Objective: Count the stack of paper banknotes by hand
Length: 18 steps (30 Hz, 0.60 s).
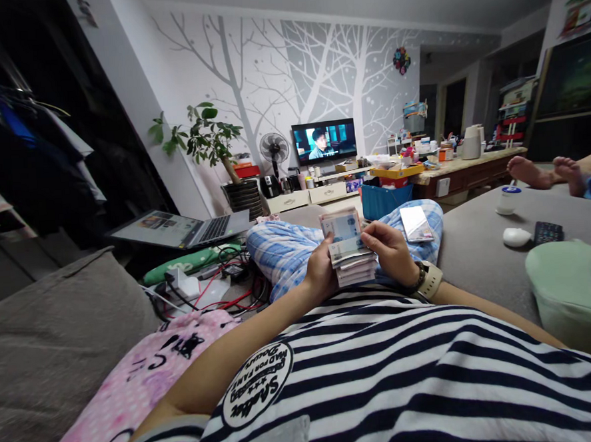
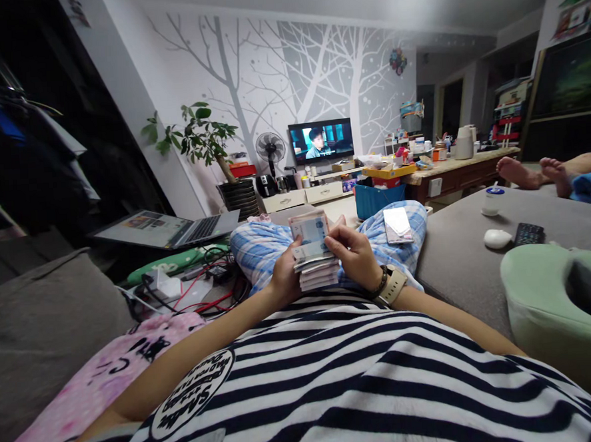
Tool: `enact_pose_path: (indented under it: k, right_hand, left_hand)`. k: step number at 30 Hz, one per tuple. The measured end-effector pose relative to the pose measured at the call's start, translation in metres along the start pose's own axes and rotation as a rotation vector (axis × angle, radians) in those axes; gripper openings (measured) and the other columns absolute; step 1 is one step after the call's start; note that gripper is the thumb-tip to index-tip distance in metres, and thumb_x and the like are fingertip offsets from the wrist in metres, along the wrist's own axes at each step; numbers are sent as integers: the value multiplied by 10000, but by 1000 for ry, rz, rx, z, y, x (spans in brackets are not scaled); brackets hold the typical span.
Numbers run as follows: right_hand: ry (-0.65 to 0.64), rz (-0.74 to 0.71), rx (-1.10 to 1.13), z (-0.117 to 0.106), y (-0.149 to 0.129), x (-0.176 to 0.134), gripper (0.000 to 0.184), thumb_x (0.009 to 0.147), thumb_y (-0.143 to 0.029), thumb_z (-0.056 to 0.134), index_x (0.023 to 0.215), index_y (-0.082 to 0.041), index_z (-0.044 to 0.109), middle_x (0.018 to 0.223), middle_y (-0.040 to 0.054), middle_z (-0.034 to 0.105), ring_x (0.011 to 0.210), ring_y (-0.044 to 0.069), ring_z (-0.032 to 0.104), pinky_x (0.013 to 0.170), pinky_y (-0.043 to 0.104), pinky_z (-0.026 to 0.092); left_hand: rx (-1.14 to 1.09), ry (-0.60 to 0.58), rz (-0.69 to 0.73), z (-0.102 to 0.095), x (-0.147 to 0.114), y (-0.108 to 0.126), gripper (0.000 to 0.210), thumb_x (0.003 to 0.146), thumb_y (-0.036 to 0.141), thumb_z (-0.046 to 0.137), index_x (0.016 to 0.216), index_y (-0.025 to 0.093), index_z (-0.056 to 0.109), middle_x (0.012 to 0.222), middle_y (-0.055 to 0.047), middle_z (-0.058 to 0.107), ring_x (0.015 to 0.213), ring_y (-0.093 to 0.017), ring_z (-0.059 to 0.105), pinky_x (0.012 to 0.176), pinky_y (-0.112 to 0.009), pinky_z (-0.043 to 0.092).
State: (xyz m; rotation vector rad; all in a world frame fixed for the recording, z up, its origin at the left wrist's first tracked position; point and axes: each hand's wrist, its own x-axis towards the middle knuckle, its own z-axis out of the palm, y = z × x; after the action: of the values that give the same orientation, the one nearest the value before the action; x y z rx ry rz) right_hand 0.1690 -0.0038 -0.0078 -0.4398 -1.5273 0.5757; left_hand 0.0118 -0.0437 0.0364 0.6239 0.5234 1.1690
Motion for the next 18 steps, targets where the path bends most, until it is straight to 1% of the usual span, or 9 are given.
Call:
enact_pose_path:
  k: [2, 6, 9, 14, 16, 18]
  right_hand:
    - [3, -4, 7, 0, 0, 0, 600, 1002, -804, 849, 781, -272, 680, 709, -16, 569, 691, 190, 443, 680, 362, 424]
    - [3, 5, 5, 0, -1, -1, 620, 995, -828, 849, 778, -271, 685, 703, -18, 576, 681, 188, 448, 675, 361, 427]
    - [-8, 18, 2, 0, 0, -1, 631, 997, -839, 847, 780, -268, 685, 698, -18, 584, 674, 184, 451, 665, 355, 426]
    - [-12, 12, 7, -1, 2, -2, 683, 999, -887, 834, 758, -266, 683, 686, -12, 605, 655, 181, 473, 655, 358, 427]
    - [-14, 2, -5, -2, 2, -2, 708, 1030, -905, 783, 737, -267, 690, 683, 3, 632, 654, 187, 491, 661, 366, 445]
    - [-15, -11, -15, -1, 1, -2, 734, 1056, -919, 733, 717, -269, 697, 680, 16, 654, 652, 193, 502, 666, 373, 460]
  left_hand:
    - [12, 20, -2, 0, 0, 0, 607, 1179, 554, 623, 1544, 123, 846, 1200, -199, 955, 1145, -445, 933, 1106, -589, 746]
    - [3, 3, -4, -3, 3, -1, 608, 1168, 554, 649, 1569, 136, 834, 1234, -197, 955, 1164, -455, 934, 1124, -606, 742]
    - [30, 22, 7, -6, 5, -1, 600, 1164, 492, 642, 1613, 126, 797, 1255, -202, 952, 1166, -453, 936, 1132, -617, 741]
    - [25, 86, 13, -8, 6, -2, 570, 1187, 387, 557, 1635, 100, 762, 1244, -208, 950, 1179, -432, 936, 1146, -605, 735]
    - [37, 96, 48, -9, 8, -3, 556, 1178, 379, 583, 1625, 105, 766, 1242, -197, 952, 1183, -421, 934, 1154, -596, 733]
    - [53, 96, 99, -11, 10, -4, 533, 1149, 384, 657, 1587, 109, 787, 1241, -185, 954, 1174, -414, 934, 1155, -583, 732]
